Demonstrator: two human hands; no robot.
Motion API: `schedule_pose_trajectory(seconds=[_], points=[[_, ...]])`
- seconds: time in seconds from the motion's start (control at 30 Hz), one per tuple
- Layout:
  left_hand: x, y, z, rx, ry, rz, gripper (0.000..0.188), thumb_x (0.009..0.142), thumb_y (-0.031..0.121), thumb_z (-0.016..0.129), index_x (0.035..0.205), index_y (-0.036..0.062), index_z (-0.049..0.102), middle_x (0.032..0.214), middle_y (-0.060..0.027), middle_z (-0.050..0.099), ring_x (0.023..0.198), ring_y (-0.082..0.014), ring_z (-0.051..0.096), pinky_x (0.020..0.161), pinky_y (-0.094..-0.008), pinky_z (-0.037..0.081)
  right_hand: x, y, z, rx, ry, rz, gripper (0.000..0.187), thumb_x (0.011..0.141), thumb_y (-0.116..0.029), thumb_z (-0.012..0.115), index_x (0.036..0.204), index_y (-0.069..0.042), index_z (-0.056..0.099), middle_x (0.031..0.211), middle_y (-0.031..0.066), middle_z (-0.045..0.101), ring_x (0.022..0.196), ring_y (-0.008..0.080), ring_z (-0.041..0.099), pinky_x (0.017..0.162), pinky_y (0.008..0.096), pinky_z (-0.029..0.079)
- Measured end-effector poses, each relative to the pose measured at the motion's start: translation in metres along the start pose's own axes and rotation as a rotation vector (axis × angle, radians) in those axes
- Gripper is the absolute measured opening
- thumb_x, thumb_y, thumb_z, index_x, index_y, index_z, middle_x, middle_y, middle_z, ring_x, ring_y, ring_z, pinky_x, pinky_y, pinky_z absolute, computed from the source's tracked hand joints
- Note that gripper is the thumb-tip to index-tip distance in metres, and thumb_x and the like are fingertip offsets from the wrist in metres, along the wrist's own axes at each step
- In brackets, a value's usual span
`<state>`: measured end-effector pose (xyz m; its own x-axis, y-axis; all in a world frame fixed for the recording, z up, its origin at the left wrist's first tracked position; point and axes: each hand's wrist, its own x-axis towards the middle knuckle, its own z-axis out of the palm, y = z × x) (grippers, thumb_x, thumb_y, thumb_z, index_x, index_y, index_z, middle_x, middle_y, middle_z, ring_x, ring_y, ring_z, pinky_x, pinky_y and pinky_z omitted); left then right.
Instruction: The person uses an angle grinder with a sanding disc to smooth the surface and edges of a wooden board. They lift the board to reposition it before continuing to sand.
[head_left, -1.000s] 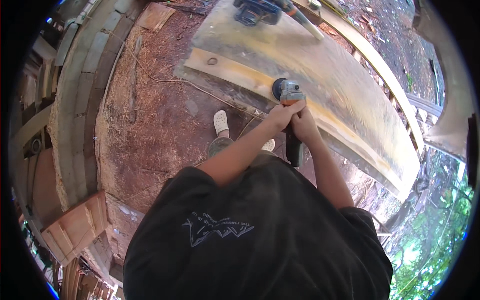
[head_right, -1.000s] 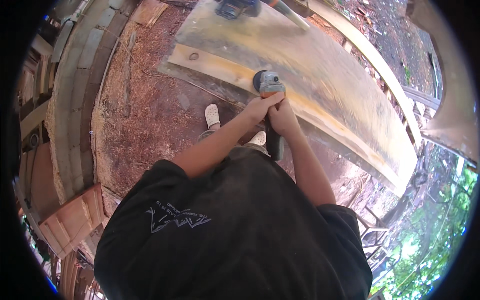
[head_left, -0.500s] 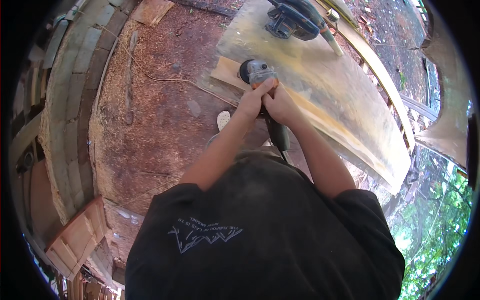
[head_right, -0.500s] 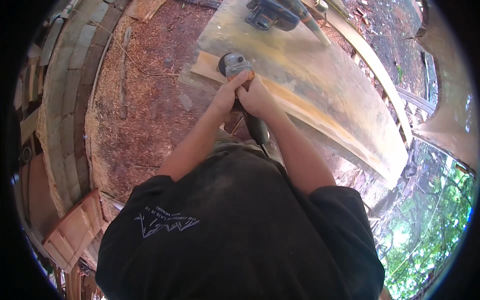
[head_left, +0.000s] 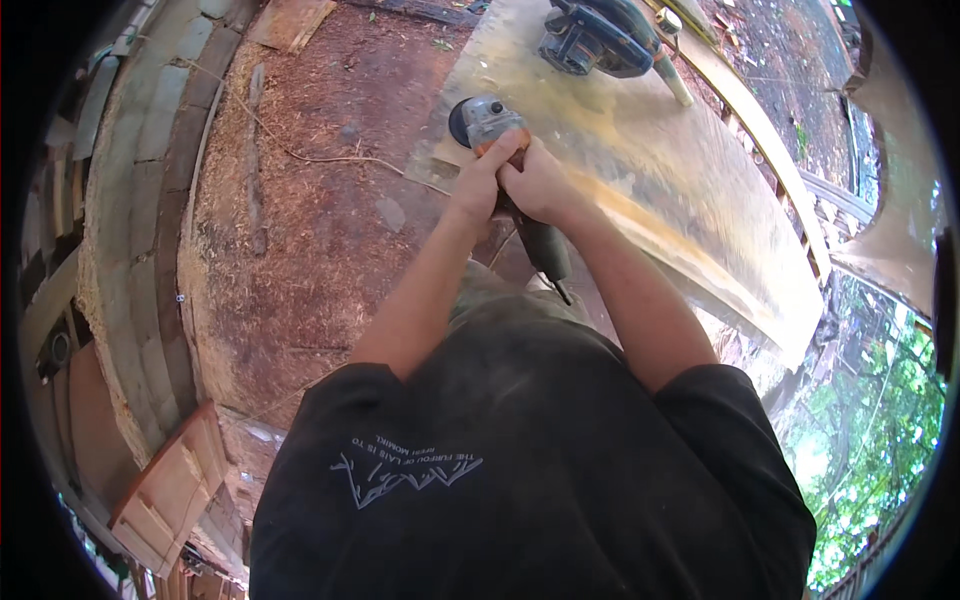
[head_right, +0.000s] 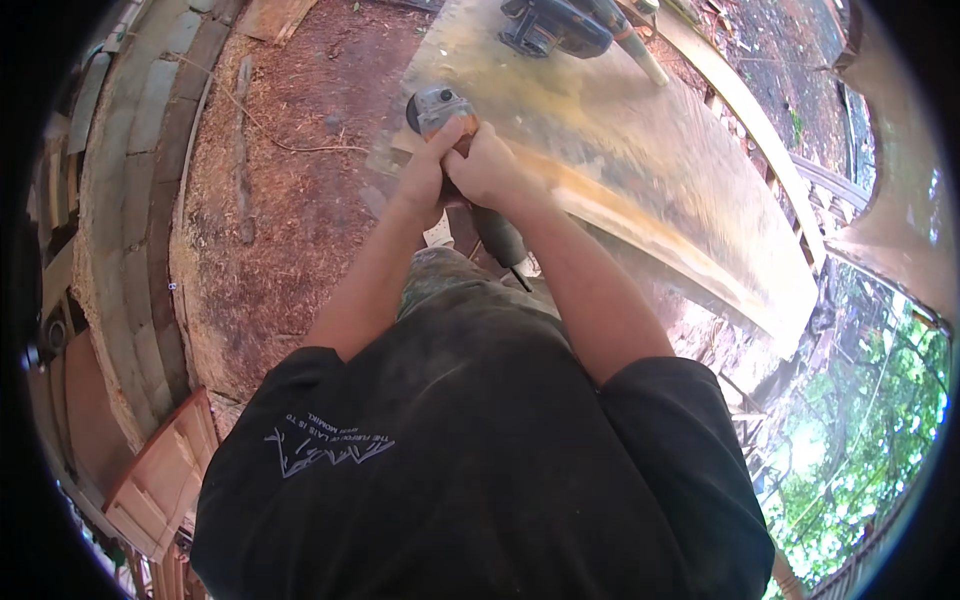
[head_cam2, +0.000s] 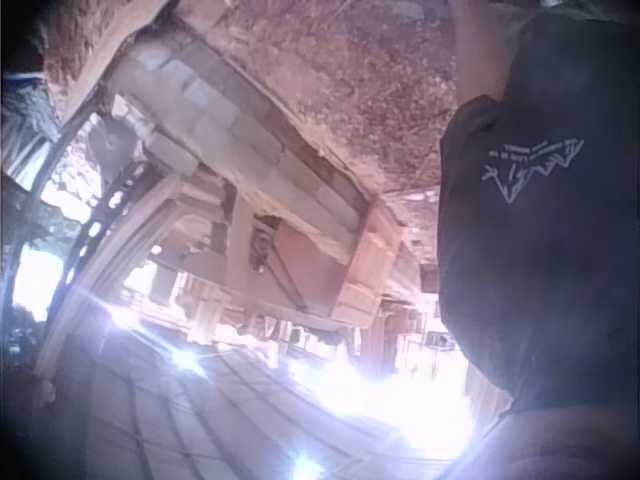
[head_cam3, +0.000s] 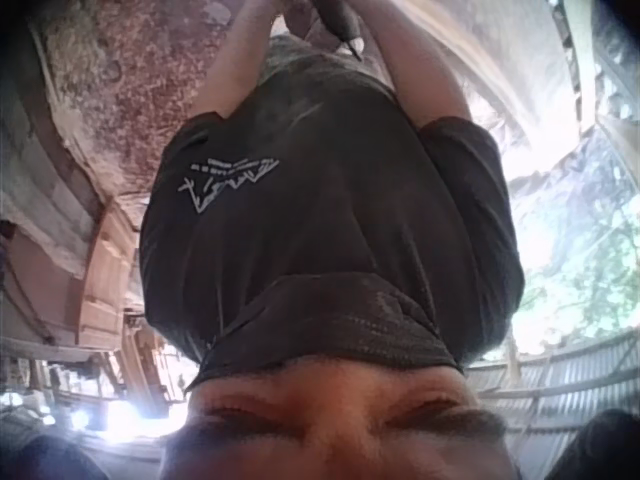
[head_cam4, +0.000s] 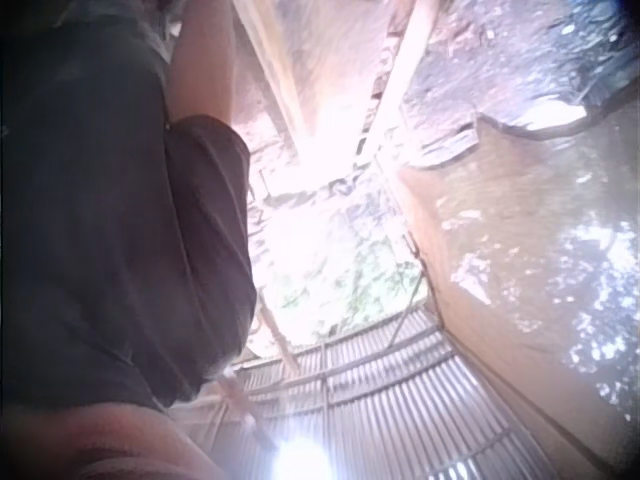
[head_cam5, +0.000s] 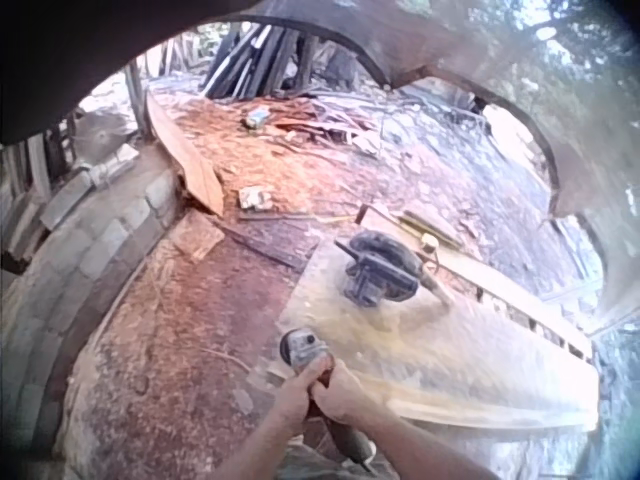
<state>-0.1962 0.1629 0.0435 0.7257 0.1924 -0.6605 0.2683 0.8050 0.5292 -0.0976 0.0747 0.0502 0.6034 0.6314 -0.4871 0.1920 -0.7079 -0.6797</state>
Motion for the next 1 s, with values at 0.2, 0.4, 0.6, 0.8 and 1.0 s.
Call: schedule_pose_trajectory(seconds=[0.2, 0.4, 0.6, 0.8, 1.0], points=[[0.016, -0.054, 0.037, -0.072, -0.085, 0.167, 0.052, 0.096, 0.053, 0.067, 0.123, 0.0093, 0.066, 0.106, -0.0035, 0.069, 0.093, -0.0151, 0.067, 0.078, -0.0306, 0.054, -0.037, 0.043, -0.027, 0.143, 0.046, 0.023, 0.059, 0.092, -0.033, 0.065, 0.127, 0.010, 0.048, 0.113, 0.0298, 0.069, 0.110, 0.0409, 0.069, 0.094, 0.0449, 0.053], [-0.002, -0.066, 0.081, -0.005, -0.083, -0.105, 0.048, 0.094, 0.045, 0.074, 0.116, 0.0025, 0.070, 0.103, -0.0052, 0.069, 0.088, -0.0141, 0.067, 0.080, -0.0280, 0.053, -0.079, 0.067, -0.057, 0.269, 0.092, 0.076, 0.052, 0.093, -0.023, 0.064, 0.134, 0.005, 0.050, 0.117, 0.0203, 0.069, 0.112, 0.0310, 0.067, 0.097, 0.0400, 0.052], [-0.002, -0.026, 0.071, 0.789, -0.269, -0.217, 0.051, 0.100, 0.043, 0.062, 0.120, -0.0039, 0.067, 0.114, -0.0176, 0.072, 0.085, -0.0225, 0.072, 0.075, -0.0337, 0.059, -0.115, 0.093, -0.087, 0.469, 0.169, 0.111, 0.052, 0.093, -0.021, 0.066, 0.136, 0.004, 0.051, 0.123, 0.0166, 0.067, 0.115, 0.0246, 0.065, 0.099, 0.0379, 0.050], [0.075, -0.013, 0.024, 0.823, 0.317, 0.493, 0.050, 0.105, 0.040, 0.050, 0.112, -0.0061, 0.068, 0.135, -0.0249, 0.063, 0.131, -0.0310, 0.058, 0.105, -0.0464, 0.046, -0.159, 0.138, -0.130, 0.387, 0.262, 0.333, 0.056, 0.092, -0.028, 0.072, 0.134, 0.004, 0.054, 0.118, 0.0155, 0.069, 0.111, 0.0231, 0.066, 0.097, 0.0371, 0.050], [0.121, -0.085, 0.079, 1.680, 0.654, 0.764, 0.065, 0.107, 0.050, 0.034, 0.120, -0.0021, 0.071, 0.165, -0.0246, 0.027, 0.153, -0.0416, 0.024, 0.119, -0.0690, 0.007, -0.202, 0.227, -0.173, 0.367, 0.378, 0.353, 0.057, 0.091, -0.033, 0.072, 0.131, 0.004, 0.057, 0.116, 0.0161, 0.070, 0.110, 0.0238, 0.067, 0.096, 0.0371, 0.051]])
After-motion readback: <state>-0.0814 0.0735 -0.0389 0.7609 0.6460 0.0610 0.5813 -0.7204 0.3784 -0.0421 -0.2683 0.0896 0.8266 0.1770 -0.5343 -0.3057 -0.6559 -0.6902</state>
